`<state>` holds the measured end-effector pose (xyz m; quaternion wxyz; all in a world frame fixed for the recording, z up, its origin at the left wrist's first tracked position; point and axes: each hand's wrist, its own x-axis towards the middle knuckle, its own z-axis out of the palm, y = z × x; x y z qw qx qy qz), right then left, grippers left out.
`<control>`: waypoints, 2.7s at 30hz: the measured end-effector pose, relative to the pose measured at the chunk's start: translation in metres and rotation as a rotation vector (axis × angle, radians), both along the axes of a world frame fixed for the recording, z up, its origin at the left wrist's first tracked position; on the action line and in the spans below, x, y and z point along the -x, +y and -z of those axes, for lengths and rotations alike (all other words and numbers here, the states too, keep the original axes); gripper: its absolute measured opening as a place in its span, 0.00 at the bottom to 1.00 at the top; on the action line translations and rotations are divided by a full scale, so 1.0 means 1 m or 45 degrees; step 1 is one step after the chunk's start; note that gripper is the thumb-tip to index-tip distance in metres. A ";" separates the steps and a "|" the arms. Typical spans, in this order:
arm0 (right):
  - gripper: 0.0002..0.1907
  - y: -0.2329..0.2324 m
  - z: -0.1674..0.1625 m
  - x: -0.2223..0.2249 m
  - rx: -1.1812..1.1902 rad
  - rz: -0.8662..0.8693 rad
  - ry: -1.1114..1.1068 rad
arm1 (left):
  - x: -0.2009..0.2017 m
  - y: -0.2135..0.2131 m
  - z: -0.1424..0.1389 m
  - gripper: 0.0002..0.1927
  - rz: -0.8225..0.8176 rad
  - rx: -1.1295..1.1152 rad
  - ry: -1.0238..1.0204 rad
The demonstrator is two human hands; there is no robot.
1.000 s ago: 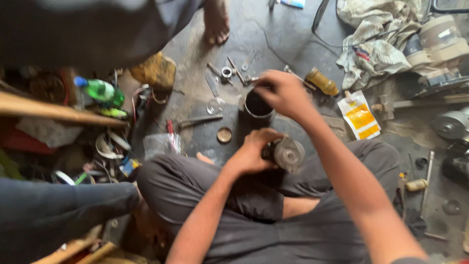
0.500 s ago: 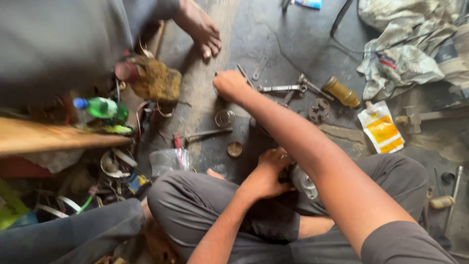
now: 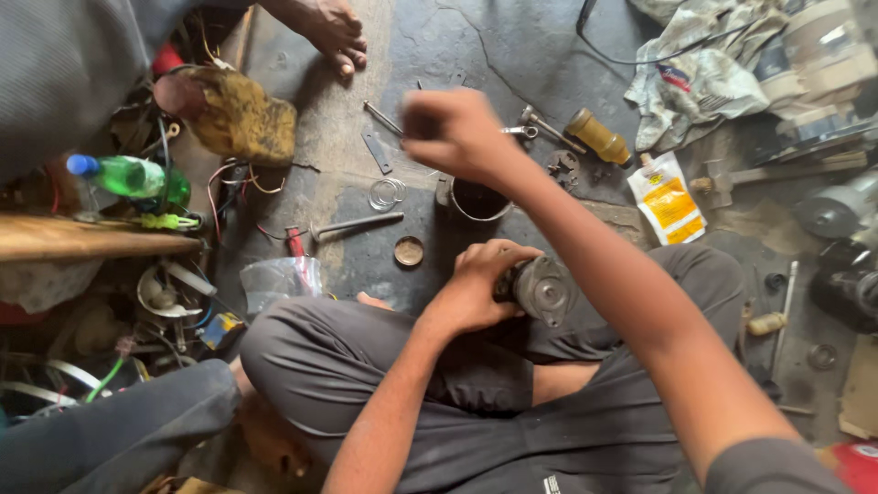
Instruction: The person sits on the workshop floor repairing a starter motor. They fit the end cap onto the armature, tap it into place with a mallet, apply grease from a sachet to the drive assembly, and use a screwdriver to work on the motor components while turning the unit over in their lap.
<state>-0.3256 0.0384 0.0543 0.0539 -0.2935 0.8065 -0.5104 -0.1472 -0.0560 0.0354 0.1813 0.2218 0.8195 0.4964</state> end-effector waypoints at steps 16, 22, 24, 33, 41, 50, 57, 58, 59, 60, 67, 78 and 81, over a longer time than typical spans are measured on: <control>0.10 0.175 -0.009 -0.302 0.614 0.829 -0.723 | -0.056 0.037 -0.016 0.39 -0.024 0.006 0.085; 0.07 0.152 -0.051 -0.300 -0.004 0.823 -0.282 | -0.065 0.036 -0.021 0.39 -0.044 0.002 0.075; 0.07 0.143 -0.059 -0.298 -0.038 0.815 -0.226 | -0.068 0.033 -0.021 0.39 -0.048 -0.017 0.077; 0.07 0.127 -0.060 -0.300 -0.209 0.848 -0.152 | -0.077 0.028 -0.018 0.43 -0.106 -0.118 0.113; 0.14 0.126 -0.033 -0.308 -0.022 0.899 -0.227 | -0.081 0.027 -0.021 0.48 -0.182 -0.137 0.260; 0.15 0.120 -0.018 -0.308 0.018 0.989 -0.013 | -0.072 0.035 -0.023 0.41 -0.063 -0.060 0.389; 0.18 0.211 -0.019 -0.342 0.217 1.146 -0.227 | -0.071 0.050 -0.028 0.37 -0.071 -0.099 0.393; 0.15 0.238 -0.016 -0.353 0.112 1.299 -0.117 | -0.073 0.050 -0.030 0.37 -0.076 -0.101 0.403; 0.11 0.270 -0.011 -0.364 -0.035 1.511 -0.150 | -0.074 0.050 -0.030 0.37 -0.075 -0.105 0.390; 0.07 0.300 -0.003 -0.372 -0.216 1.631 0.000 | -0.076 0.052 -0.031 0.38 -0.079 -0.105 0.381; 0.15 0.383 0.091 -0.444 -1.465 1.305 -0.392 | -0.081 0.044 -0.038 0.38 -0.095 -0.121 0.409; 0.15 0.431 0.034 -0.461 0.418 1.606 -1.099 | -0.083 0.040 -0.033 0.39 -0.066 -0.045 0.429; 0.03 0.426 -0.011 -0.474 0.975 1.220 -0.719 | -0.081 0.040 -0.033 0.39 -0.086 -0.102 0.424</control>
